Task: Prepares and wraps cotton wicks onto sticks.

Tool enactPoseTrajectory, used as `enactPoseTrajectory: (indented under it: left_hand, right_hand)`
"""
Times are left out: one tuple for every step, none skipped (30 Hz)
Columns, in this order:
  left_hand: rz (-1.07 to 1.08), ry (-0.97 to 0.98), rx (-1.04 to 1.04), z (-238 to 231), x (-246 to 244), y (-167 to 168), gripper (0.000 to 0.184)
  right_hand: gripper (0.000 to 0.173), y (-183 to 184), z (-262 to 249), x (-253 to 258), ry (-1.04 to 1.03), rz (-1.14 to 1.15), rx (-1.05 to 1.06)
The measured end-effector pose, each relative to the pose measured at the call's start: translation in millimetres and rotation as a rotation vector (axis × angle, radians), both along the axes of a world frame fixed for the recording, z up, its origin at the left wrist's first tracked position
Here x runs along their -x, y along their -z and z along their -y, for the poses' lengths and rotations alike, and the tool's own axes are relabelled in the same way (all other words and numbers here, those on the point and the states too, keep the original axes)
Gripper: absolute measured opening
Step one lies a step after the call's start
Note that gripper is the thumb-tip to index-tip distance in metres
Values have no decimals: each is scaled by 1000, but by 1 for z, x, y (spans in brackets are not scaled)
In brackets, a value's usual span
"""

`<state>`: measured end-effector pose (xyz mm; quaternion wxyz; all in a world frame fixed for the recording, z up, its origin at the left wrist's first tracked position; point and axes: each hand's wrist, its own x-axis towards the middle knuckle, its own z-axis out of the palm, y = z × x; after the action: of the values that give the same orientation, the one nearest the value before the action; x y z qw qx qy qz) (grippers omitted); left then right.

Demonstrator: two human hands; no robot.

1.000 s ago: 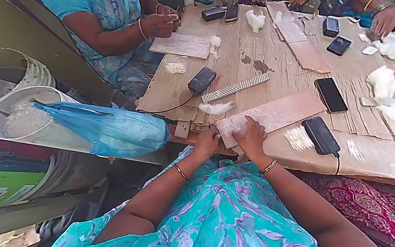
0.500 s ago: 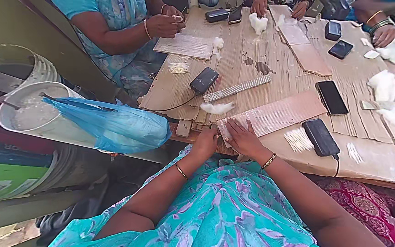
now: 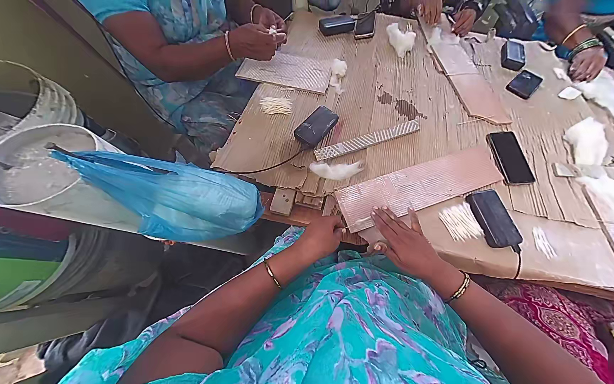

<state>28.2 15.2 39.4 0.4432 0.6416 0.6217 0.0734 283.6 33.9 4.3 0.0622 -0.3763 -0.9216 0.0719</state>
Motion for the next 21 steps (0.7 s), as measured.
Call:
enactPoseTrajectory:
  left_hand:
    - [14,-31,-14,-2,1,-1,30]
    - [23,-59,-38,-4,2,-1,30]
    - [24,-82,-66,-7,3,1,29]
    - [13,-95,-98,-12,4,3,30]
    - [-17,-98,-127,-15,4,6,30]
    - [-63,-90,-151,-18,4,6,31]
    - [-109,-81,-181,-21,3,8,32]
    - [-148,-71,-206,-22,2,10,33]
    - [-179,-66,-227,-23,1,13,33]
    - [-201,-56,-240,-23,1,15,33]
    - [-218,-41,-246,-22,0,16,34]
    - [-230,-26,-243,-21,0,16,34]
    - [-231,-13,-233,-20,0,15,34]
    - [-223,-2,-225,-18,1,15,34]
    - [-209,8,-218,-16,1,16,33]
    - [-184,19,-205,-15,1,16,32]
    - [-147,29,-190,-12,2,16,31]
    - [-109,39,-170,-10,2,14,30]
    - [-76,51,-139,-8,2,13,29]
    - [-47,64,-106,-6,1,12,29]
    - [-28,77,-80,-5,1,12,28]
  right_hand:
    - [73,0,-8,4,47,-35,-33]
    - [72,-1,-17,10,87,-60,-60]
    - [70,-1,-26,16,115,-72,-74]
    - [70,-1,-36,24,131,-68,-78]
    - [69,-1,-44,32,137,-63,-79]
    - [69,0,-51,40,132,-58,-83]
    - [69,2,-57,47,121,-48,-96]
    - [68,5,-61,52,108,-35,-104]
    - [68,8,-63,57,93,-19,-100]
    - [68,10,-64,60,77,-1,-89]
    - [69,12,-62,61,61,18,-75]
    - [70,12,-59,62,51,46,-43]
    - [72,12,-55,61,42,80,-4]
    - [73,13,-49,59,27,105,22]
    - [74,14,-41,55,9,114,25]
    - [74,16,-33,49,-15,103,12]
    - [77,16,-23,43,-42,99,5]
    - [78,14,-14,36,-71,101,14]
    - [77,12,-5,28,-100,110,23]
    - [74,8,2,20,-127,120,45]
    - [72,5,7,12,-144,123,60]
